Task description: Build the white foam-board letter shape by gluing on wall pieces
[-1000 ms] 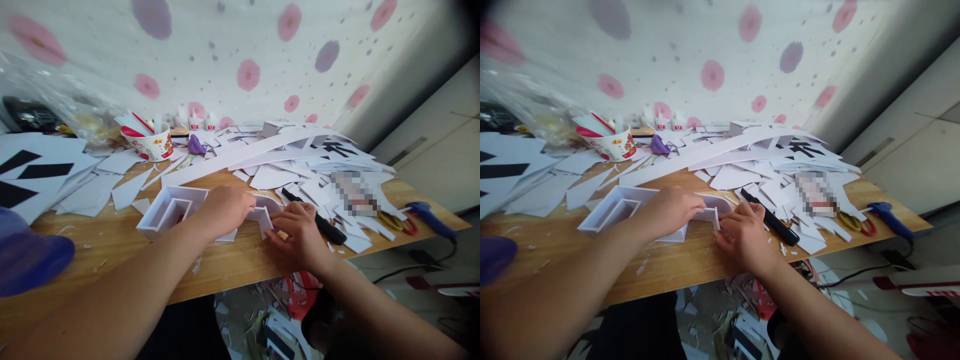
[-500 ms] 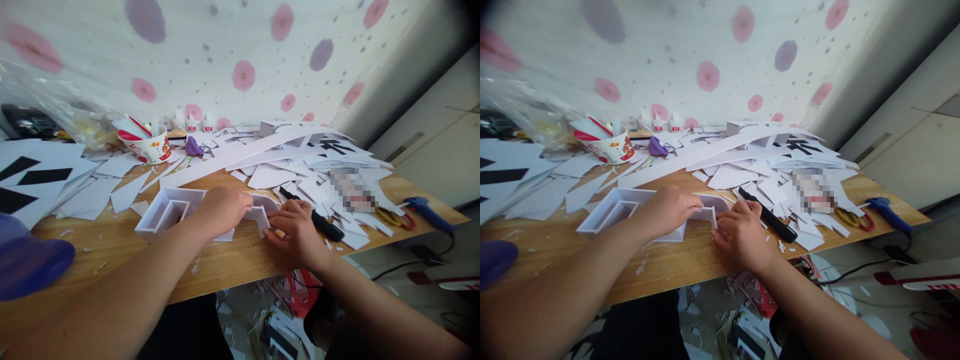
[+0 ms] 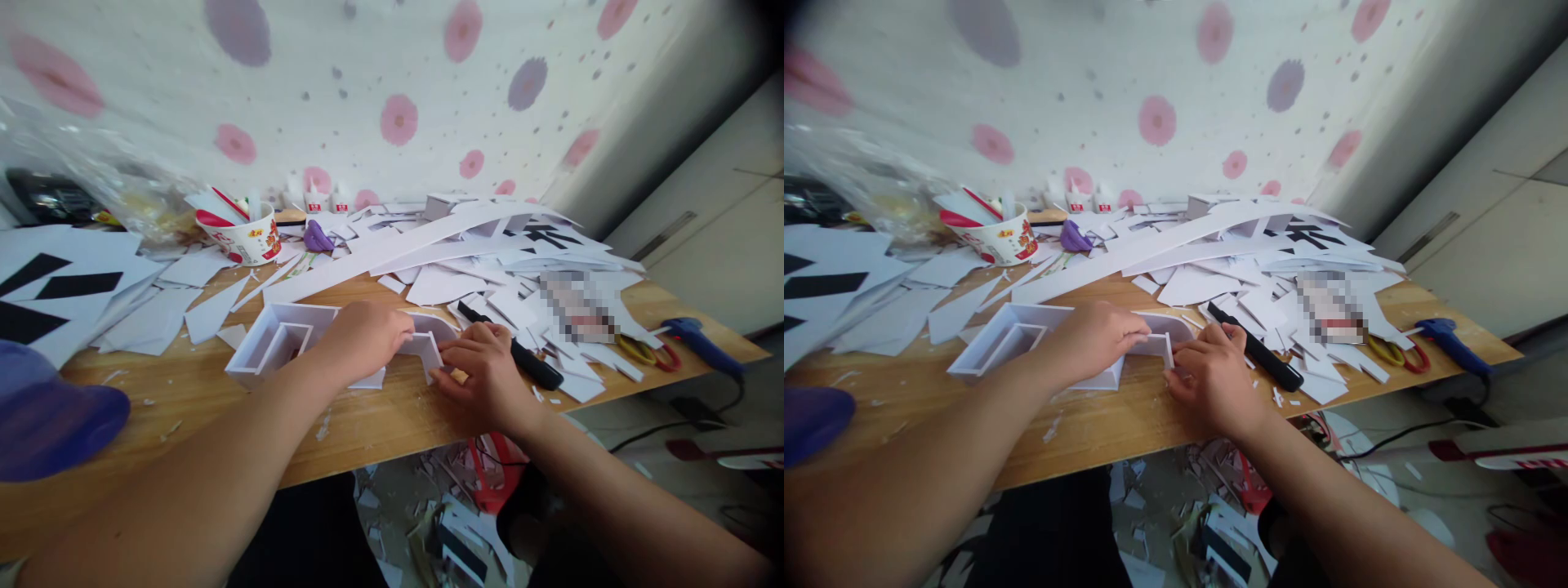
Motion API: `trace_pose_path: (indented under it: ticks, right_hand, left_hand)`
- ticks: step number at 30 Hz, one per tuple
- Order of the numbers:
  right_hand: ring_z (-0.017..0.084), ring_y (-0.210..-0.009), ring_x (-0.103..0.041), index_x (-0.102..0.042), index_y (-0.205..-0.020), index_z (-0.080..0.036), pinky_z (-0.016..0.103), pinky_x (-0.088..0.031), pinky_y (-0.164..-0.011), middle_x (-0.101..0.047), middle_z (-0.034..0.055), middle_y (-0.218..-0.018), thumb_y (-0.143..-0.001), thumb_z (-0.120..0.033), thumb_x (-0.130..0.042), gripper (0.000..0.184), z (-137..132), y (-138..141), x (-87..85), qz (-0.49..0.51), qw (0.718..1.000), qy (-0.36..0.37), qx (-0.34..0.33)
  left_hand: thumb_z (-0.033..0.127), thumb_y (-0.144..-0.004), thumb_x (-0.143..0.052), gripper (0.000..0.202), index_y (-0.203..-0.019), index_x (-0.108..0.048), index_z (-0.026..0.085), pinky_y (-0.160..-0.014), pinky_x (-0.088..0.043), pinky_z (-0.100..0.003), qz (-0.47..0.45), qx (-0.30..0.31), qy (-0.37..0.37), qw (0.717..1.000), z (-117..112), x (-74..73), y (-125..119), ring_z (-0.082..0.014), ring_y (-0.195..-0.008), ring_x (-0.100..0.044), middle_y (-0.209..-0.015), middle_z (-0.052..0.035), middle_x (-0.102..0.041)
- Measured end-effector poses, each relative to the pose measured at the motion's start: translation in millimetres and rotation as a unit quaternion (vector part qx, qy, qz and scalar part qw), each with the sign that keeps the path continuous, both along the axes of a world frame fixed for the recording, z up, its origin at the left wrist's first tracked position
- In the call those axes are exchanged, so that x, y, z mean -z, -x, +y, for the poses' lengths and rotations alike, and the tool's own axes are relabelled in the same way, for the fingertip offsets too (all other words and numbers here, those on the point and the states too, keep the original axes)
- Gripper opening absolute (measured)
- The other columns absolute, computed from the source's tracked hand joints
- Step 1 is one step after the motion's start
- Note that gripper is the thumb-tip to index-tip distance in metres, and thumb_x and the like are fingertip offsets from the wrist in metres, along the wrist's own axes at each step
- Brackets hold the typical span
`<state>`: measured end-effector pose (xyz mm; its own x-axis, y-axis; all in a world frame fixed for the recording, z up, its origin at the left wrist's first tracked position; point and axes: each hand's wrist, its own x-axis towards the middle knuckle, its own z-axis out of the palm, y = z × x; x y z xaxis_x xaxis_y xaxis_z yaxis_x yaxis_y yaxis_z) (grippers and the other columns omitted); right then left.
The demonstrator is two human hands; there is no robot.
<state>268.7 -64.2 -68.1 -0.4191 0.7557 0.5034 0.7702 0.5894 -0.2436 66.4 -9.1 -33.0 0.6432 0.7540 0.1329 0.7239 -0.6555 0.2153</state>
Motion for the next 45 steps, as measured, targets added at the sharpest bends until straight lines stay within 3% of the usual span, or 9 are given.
trace_pose_path:
  ticks: [5,10,13,16,21,26,32,39,45]
  right_hand:
    - [0.022,-0.084,-0.058,-0.063,-0.072,-0.024,0.049,-0.028,-0.089,-0.074,-0.0022,-0.087,-0.085,-0.029,-0.064,0.013,-1.0,-3.0,-2.2,-0.023,1.0,0.005,-0.011]
    - [0.023,-0.095,-0.062,-0.064,-0.1,-0.02,0.042,-0.046,-0.085,-0.07,0.0097,-0.108,-0.087,-0.035,-0.062,0.02,-4.9,-20.9,-19.6,0.068,0.996,0.003,-0.056]
    - [0.022,-0.099,-0.063,-0.063,-0.105,-0.019,0.038,-0.051,-0.085,-0.068,0.0113,-0.107,-0.089,-0.029,-0.058,0.019,-7.5,-40.0,-27.8,0.137,0.99,0.0,-0.032]
    - [0.021,-0.095,-0.064,-0.064,-0.102,-0.021,0.035,-0.052,-0.083,-0.069,0.009,-0.101,-0.09,-0.024,-0.057,0.015,-9.3,-57.5,-24.2,0.134,0.991,0.001,-0.007]
    - [0.02,-0.091,-0.064,-0.065,-0.107,-0.018,0.033,-0.052,-0.079,-0.07,0.0096,-0.099,-0.09,-0.017,-0.052,0.021,-13.0,-68.6,-10.3,0.041,0.998,0.034,-0.035]
    - [0.019,-0.085,-0.064,-0.067,-0.102,-0.016,0.031,-0.051,-0.074,-0.071,0.0091,-0.093,-0.091,-0.017,-0.049,0.022,-13.1,-82.5,-16.9,0.029,0.999,0.025,-0.024]
    - [0.019,-0.081,-0.064,-0.07,-0.092,-0.018,0.029,-0.048,-0.073,-0.072,0.0067,-0.089,-0.089,-0.017,-0.049,0.021,-6.6,-111.5,-24.6,0.015,0.995,0.078,0.053]
    - [0.024,-0.1,-0.062,-0.068,-0.111,-0.021,0.032,-0.046,-0.082,-0.067,0.0089,-0.107,-0.086,-0.016,-0.05,0.03,-14.7,-87.6,-18.7,-0.12,0.977,0.178,0.01]
    - [0.025,-0.088,-0.065,-0.07,-0.09,-0.017,0.032,-0.045,-0.072,-0.067,0.0105,-0.093,-0.09,-0.021,-0.046,0.024,-17.5,-66.2,-12.4,-0.164,0.97,0.18,-0.008]
  left_hand:
    - [0.025,-0.091,-0.049,0.024,-0.094,-0.073,0.023,-0.071,-0.044,-0.03,-0.001,-0.005,-0.004,1.0,-0.4,-1.0,0.6,-0.0203,-0.083,-0.066,-0.087,-0.004,-0.074]
    - [0.028,-0.091,-0.05,0.023,-0.098,-0.071,0.022,-0.078,-0.047,-0.035,-0.027,0.02,-0.01,0.999,-1.3,-1.5,3.6,-0.0222,-0.09,-0.066,-0.097,-0.0038,-0.074]
    - [0.029,-0.091,-0.052,0.023,-0.103,-0.07,0.02,-0.085,-0.048,-0.036,-0.062,0.046,-0.037,0.996,-3.3,-2.5,6.7,-0.0216,-0.097,-0.065,-0.104,-0.0053,-0.073]
    - [0.032,-0.089,-0.056,0.025,-0.106,-0.069,0.019,-0.094,-0.047,-0.037,-0.077,0.046,-0.062,0.994,-5.6,-5.7,9.7,-0.0215,-0.105,-0.062,-0.113,-0.0067,-0.069]
    - [0.045,-0.077,-0.069,0.053,-0.125,-0.059,0.024,-0.108,-0.037,-0.044,0.005,0.022,-0.01,1.0,-4.7,-11.3,14.7,-0.0268,-0.126,-0.049,-0.14,-0.0079,-0.052]
    - [0.058,-0.066,-0.074,0.089,-0.143,-0.038,0.029,-0.113,-0.031,-0.042,0.053,0.054,0.064,0.995,-2.0,-15.3,20.7,-0.0283,-0.135,-0.04,-0.149,-0.0064,-0.042]
    - [0.045,-0.06,-0.081,0.098,-0.145,-0.031,0.038,-0.114,-0.027,-0.046,0.115,0.007,0.06,0.992,-14.3,-28.0,23.7,-0.0304,-0.142,-0.028,-0.159,-0.0023,-0.023]
    - [0.042,-0.066,-0.078,0.088,-0.143,-0.038,0.028,-0.113,-0.029,-0.041,0.108,-0.038,0.055,0.992,-21.6,-23.2,25.6,-0.0267,-0.137,-0.037,-0.15,-0.0086,-0.039]
    - [0.037,-0.062,-0.083,0.093,-0.143,-0.037,0.035,-0.114,-0.026,-0.043,0.094,-0.019,0.075,0.993,-33.2,-32.5,31.3,-0.0274,-0.139,-0.034,-0.152,-0.0054,-0.037]
